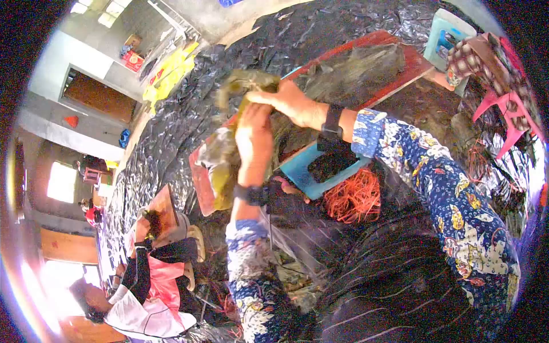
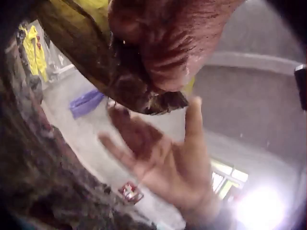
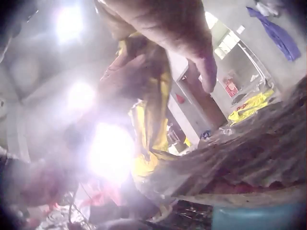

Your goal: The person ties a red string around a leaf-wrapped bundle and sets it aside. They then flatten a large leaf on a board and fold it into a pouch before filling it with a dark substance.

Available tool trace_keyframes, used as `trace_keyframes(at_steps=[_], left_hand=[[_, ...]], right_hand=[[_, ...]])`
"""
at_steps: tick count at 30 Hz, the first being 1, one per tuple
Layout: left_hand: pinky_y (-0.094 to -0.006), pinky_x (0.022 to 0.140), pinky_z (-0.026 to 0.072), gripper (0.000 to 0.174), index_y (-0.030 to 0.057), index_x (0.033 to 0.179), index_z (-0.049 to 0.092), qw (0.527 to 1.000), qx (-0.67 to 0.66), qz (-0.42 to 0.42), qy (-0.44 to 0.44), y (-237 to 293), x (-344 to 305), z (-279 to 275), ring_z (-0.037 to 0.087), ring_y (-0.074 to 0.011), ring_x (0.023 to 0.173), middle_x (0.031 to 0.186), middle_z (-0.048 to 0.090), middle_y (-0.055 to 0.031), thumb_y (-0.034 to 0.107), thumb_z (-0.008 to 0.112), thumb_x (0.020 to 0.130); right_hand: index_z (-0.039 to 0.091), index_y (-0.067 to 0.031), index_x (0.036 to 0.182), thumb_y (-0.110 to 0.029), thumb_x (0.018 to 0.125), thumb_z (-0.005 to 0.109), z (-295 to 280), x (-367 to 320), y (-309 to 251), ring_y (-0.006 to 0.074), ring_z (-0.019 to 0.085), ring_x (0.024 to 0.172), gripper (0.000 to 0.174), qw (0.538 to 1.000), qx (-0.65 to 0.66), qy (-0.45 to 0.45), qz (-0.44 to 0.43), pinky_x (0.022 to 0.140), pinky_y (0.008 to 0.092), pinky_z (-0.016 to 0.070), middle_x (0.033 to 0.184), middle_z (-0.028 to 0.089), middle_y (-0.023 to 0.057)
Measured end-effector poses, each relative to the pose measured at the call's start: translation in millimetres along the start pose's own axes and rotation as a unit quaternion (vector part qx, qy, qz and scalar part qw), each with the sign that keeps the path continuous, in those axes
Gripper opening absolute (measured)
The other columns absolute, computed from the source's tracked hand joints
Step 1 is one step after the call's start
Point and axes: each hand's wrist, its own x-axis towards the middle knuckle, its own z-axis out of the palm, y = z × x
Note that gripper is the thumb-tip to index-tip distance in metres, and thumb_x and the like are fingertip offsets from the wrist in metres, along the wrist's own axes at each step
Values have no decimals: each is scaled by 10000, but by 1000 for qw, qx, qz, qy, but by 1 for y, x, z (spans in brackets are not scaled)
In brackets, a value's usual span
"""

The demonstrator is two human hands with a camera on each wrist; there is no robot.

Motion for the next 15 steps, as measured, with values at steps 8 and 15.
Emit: trace_keyframes(at_steps=[8,15], left_hand=[[-446,998,390,448,52,1237,549,995,25,12,-94,24,-41,42,459,-338,1252,1284,544,-146,5,559,791],[-450,1021,376,487,68,1283,511,986,72,-14,-151,21,-63,37,441,-338,1263,1318,515,-149,45,585,802]], right_hand=[[676,-11,903,-115,838,635,-78,7,44,138,601,758,129,971,50,201,116,669,311,467,869,671,50],[686,-53,887,-100,818,633,-82,2,23,123,592,718,99,974,108,172,103,643,304,456,823,661,28]])
